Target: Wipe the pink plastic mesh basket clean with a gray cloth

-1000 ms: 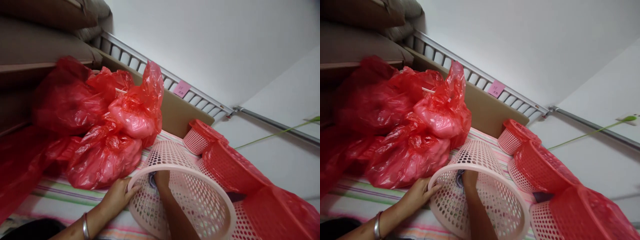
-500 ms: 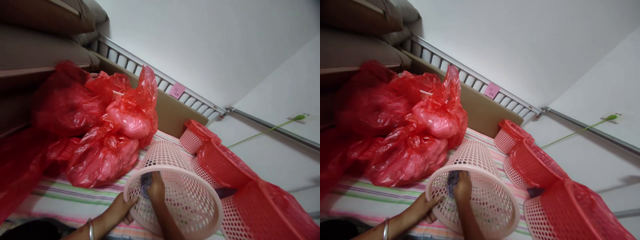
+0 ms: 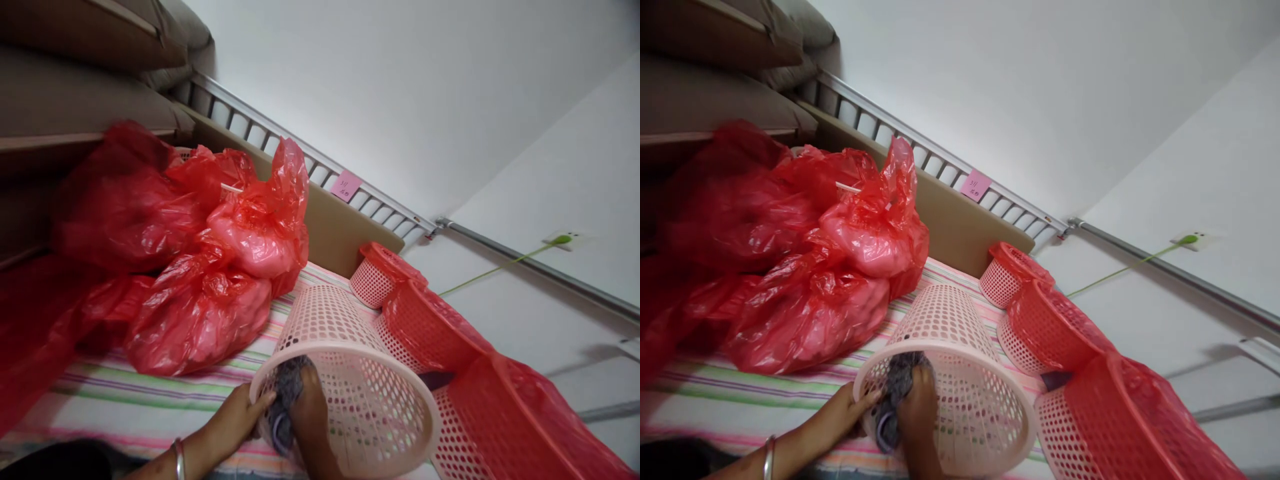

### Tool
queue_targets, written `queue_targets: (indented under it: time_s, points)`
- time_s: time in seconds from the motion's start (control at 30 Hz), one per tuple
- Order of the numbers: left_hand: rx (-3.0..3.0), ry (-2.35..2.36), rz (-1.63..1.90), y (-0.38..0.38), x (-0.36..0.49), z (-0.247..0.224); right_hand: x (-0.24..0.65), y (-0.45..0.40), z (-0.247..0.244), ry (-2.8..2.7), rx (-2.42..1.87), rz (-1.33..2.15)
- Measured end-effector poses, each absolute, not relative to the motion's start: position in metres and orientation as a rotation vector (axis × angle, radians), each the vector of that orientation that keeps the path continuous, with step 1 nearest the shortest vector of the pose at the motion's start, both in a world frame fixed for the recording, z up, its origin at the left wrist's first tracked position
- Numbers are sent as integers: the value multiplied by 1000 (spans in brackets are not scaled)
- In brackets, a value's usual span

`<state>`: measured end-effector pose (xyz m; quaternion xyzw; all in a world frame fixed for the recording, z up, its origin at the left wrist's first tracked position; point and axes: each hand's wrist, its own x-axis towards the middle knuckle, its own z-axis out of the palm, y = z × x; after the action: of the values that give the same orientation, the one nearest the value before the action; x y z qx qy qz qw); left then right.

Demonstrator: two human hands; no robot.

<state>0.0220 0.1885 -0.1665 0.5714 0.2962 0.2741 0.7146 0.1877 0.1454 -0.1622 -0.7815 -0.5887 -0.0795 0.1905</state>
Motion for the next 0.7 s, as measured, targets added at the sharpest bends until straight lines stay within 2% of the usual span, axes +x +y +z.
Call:
queue_targets:
  time_s: [0.17,0.4,0.5,0.7]
  points:
    - [1432,698,599,197,12,-147,210,215,-137,-1517,-2419,-183]
    - [1587,790,762,224,-8,-121,222,258,-146,-1493,-2471,-144]
    - [1461,762,768,221,-3,-135,225,263,-148,-1510,-2484,-113]
    - [1190,776,426,195,15,-175,233,259,-143,-1572,-2478,-69]
